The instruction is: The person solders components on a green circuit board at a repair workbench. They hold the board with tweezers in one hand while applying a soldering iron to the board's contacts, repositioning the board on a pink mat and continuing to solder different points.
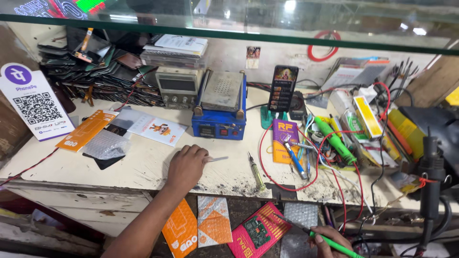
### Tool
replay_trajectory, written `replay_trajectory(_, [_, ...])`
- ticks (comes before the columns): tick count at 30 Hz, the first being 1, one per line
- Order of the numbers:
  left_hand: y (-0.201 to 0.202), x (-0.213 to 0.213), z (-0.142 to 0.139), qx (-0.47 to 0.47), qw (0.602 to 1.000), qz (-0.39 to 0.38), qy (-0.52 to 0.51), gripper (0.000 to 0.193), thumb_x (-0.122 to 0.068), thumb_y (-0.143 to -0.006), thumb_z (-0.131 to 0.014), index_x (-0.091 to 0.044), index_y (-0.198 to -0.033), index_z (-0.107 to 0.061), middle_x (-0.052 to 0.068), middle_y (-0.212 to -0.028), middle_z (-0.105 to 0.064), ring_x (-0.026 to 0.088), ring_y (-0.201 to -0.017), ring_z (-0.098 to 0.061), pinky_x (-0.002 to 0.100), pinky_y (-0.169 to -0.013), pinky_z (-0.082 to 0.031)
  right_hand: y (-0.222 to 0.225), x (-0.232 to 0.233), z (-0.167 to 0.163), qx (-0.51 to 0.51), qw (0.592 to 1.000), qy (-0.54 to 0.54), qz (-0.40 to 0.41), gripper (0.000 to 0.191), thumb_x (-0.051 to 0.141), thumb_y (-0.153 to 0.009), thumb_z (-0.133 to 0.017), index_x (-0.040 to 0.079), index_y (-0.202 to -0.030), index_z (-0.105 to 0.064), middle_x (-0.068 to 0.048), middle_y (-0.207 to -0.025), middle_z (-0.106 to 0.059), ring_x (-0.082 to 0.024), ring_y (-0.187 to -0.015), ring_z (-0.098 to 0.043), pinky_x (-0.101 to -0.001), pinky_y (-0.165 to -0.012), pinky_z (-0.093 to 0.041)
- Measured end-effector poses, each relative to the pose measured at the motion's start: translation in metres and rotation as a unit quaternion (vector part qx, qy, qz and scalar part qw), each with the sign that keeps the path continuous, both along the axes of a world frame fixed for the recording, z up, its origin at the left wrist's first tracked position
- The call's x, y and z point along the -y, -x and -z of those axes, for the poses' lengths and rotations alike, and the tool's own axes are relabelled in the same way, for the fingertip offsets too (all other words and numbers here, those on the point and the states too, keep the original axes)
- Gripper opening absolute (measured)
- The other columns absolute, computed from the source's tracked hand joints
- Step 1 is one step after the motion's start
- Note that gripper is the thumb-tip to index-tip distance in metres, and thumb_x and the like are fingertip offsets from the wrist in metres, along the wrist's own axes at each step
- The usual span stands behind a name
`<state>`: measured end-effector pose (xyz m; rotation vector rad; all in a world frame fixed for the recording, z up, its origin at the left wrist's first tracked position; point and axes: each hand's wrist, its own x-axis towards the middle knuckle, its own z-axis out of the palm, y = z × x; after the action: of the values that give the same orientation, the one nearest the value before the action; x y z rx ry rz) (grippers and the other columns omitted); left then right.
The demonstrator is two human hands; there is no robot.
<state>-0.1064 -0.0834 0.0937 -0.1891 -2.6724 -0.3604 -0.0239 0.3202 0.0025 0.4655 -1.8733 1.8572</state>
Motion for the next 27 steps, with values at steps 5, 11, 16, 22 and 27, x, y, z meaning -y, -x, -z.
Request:
replay_trajectory(5, [-0.007,0.000,-0.003,0.038,0.999,-0.005,0.014,0.018,-0.029,-0.089,-0.069,-0.011,-0.094,-0.069,0.005,-0.096,-0.067,0.026,-0.100,-0.062,0.044,-0.088,-0.050,-0.002,0.005,-0.012,0.045,0.999,-0.019,0.018,0.019,0.003,-0.089,-0.067,-0.007,-0.103,-0.075,-0.019,-0.073,-0.070,-0.020,-0.056,-0.066,-0.0285,-0.053,-0.047])
replay_trajectory(11, [-0.013,-0.004,0.004,-0.019,0.996,-0.002,-0.083,0.015,-0.020,-0.096,-0.064,-0.006,-0.103,-0.065,0.011,-0.098,-0.066,0.027,-0.091,-0.067,0.040,-0.080,-0.054,-0.007,0.013,-0.013,0.035,0.999,0.012,0.012,0.016,0.003,-0.091,-0.067,-0.007,-0.102,-0.073,-0.019,-0.081,-0.071,-0.020,-0.066,-0.069,-0.0283,-0.060,-0.052])
replay_trajectory(16, [-0.047,-0.030,0.014,-0.025,0.893,0.125,-0.432,0.008,-0.003,-0.105,-0.059,0.001,-0.103,-0.066,0.012,-0.098,-0.066,0.021,-0.079,-0.071,0.034,-0.071,-0.060,-0.004,0.021,-0.005,-0.031,0.994,0.100,-0.015,0.017,0.005,-0.092,-0.068,-0.007,-0.104,-0.071,-0.018,-0.089,-0.070,-0.020,-0.069,-0.068,-0.0291,-0.059,-0.053])
replay_trajectory(22, [-0.067,-0.066,0.055,0.065,0.775,0.293,-0.556,0.005,0.003,-0.103,-0.059,0.000,-0.104,-0.054,0.009,-0.100,-0.069,0.020,-0.105,-0.077,0.031,-0.090,-0.062,-0.020,0.004,0.015,0.020,1.000,0.007,0.002,0.017,0.010,-0.099,-0.065,-0.006,-0.102,-0.068,-0.015,-0.081,-0.066,-0.017,-0.066,-0.062,-0.0271,-0.064,-0.048])
replay_trajectory(27, [-0.073,-0.073,0.098,0.158,0.729,0.295,-0.597,0.009,-0.001,-0.108,-0.055,-0.003,-0.114,-0.048,0.013,-0.110,-0.077,0.017,-0.106,-0.076,0.028,-0.090,-0.062,-0.024,-0.009,0.033,0.005,1.000,0.008,0.012,0.026,0.021,-0.099,-0.069,-0.004,-0.101,-0.067,-0.013,-0.081,-0.066,-0.017,-0.058,-0.061,-0.0256,-0.054,-0.049])
